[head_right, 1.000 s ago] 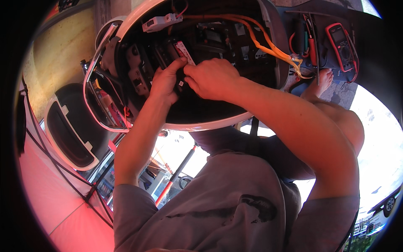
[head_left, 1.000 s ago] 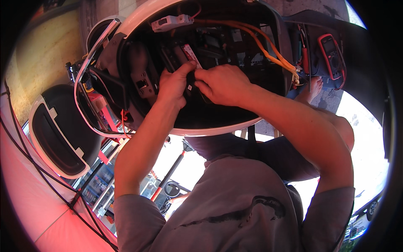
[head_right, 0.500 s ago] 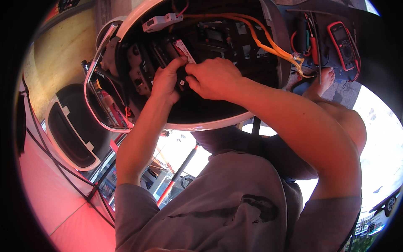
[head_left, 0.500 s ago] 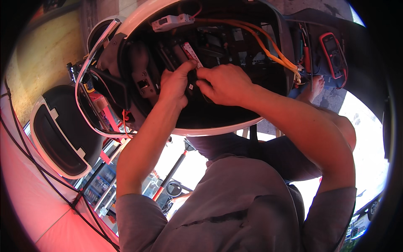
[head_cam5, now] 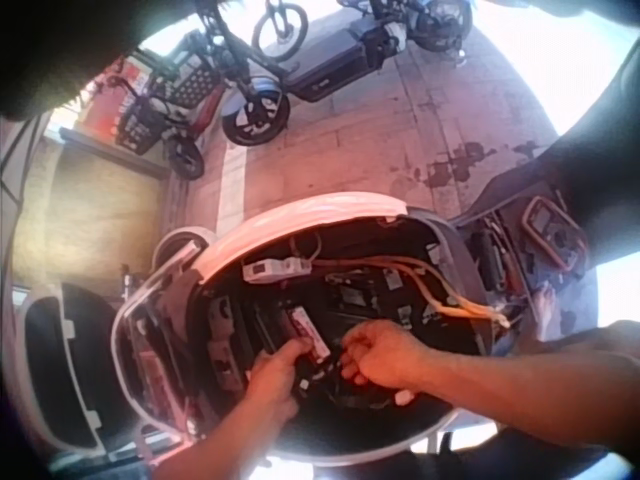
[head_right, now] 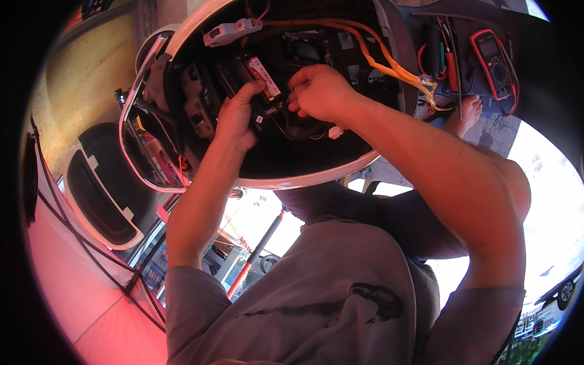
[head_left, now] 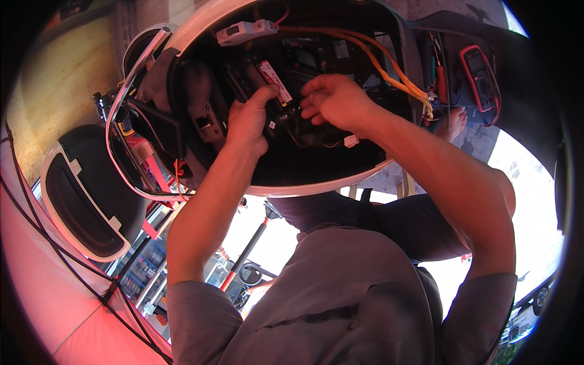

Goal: The person opens the seat compartment of a white electric scooter and uses a screwdriver to adjust and connect internal wiring and components. They repeatedly tighten screws and reposition wires within the battery compartment.

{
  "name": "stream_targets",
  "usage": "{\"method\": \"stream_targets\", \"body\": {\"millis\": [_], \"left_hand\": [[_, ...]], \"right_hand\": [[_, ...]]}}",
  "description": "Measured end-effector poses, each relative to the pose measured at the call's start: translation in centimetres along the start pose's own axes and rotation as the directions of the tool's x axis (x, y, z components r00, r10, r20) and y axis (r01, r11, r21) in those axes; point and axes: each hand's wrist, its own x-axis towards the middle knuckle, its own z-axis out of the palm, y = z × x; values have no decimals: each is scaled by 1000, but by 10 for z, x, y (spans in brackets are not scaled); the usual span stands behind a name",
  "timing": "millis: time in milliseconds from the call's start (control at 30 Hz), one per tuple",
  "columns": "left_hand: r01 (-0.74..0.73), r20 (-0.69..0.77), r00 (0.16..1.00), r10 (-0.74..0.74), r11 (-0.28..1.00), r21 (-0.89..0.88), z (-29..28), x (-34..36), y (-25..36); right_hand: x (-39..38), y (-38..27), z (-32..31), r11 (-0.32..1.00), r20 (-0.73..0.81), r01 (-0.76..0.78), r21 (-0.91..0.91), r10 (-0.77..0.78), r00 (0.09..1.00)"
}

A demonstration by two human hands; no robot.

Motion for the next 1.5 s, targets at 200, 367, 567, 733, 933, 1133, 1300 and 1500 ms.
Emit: {"method": "stream_targets", "body": {"millis": [200, 367, 567, 733, 933, 1133, 1300, 1500], "left_hand": [[0, -33, 999, 0, 1000, 3, 0, 0, 0], [6, -57, 998, -6, 1000, 5, 1, -1, 0], [-5, -51, 999, 6, 1000, 22, 0, 1, -1], [-2, -41, 999, 3, 999, 32, 2, -1, 1], [-1, -33, 999, 2, 1000, 14, 1, 0, 0], [3, -25, 1000, -3, 1000, -11, 3, -1, 1], [7, -4, 1000, -7, 1000, 3, -2, 5, -3], [29, -18, 999, -30, 999, -28, -3, 7, -4]], "right_hand": [[0, -7, -8, 966, -15, 12, -260, -17, 1000], [3, 0, -5, 967, 7, 35, -253, -35, 999], [0, 2, -3, 911, 48, 131, -391, -122, 991], [-5, 1, 6, 835, 53, 297, -464, -308, 950], [1, 2, 1, 751, 141, 376, -543, -360, 922], [4, 7, 0, 775, 187, 392, -496, -345, 920], [0, 4, -2, 834, 227, 346, -430, -271, 936], [3, 7, -1, 869, 134, 245, -430, -207, 969]]}}
